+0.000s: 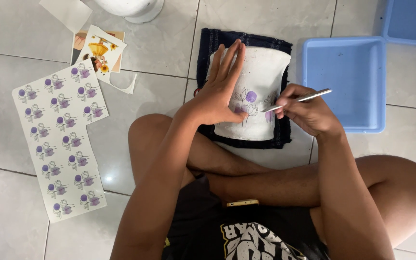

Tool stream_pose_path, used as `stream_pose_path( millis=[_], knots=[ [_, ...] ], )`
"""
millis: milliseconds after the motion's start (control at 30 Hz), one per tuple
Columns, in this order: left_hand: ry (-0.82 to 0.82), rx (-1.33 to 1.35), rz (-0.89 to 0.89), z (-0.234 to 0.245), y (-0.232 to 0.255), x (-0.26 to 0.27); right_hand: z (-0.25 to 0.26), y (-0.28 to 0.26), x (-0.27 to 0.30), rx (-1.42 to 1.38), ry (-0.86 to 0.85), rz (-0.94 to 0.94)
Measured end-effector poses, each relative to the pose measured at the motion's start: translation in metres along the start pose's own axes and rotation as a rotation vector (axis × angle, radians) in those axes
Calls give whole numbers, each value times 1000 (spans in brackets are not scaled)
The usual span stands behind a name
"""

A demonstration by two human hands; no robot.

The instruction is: Using a craft knife to precisely trim and adjust stickers on a white ceramic vase

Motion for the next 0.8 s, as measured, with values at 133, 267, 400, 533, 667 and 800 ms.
stream_pose_path(
  millis=[133, 267, 400, 533, 667, 800],
  knots=[
    [-5, -84, -9, 2, 5, -3, -23, -14, 30, -294, -23, 347],
    [-54, -165, -5, 7, 12, -9, -67, -12, 75, 70, 500, 340],
    [-89, -249, -1, 10, 23, -16, -114, -3, 101, 396, 714, 324],
    [-65, -329, -10, 3, 30, -26, -131, 0, 106, 820, 888, 516],
    [-79, -346, 0, -1, 36, -33, -123, 9, 106, 841, 951, 511],
    [-87, -336, 7, -6, 35, -35, -119, 16, 106, 826, 966, 464]
  ],
)
Point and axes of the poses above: each hand's wrist, its own x-axis away from the middle knuckle, its own z-axis out of the back of the hand, y = z × x, the point moved 4 cm from there along -x, towards the middle knuckle, and after that the axes turned 12 degrees about -z, right-handed, at the moved point
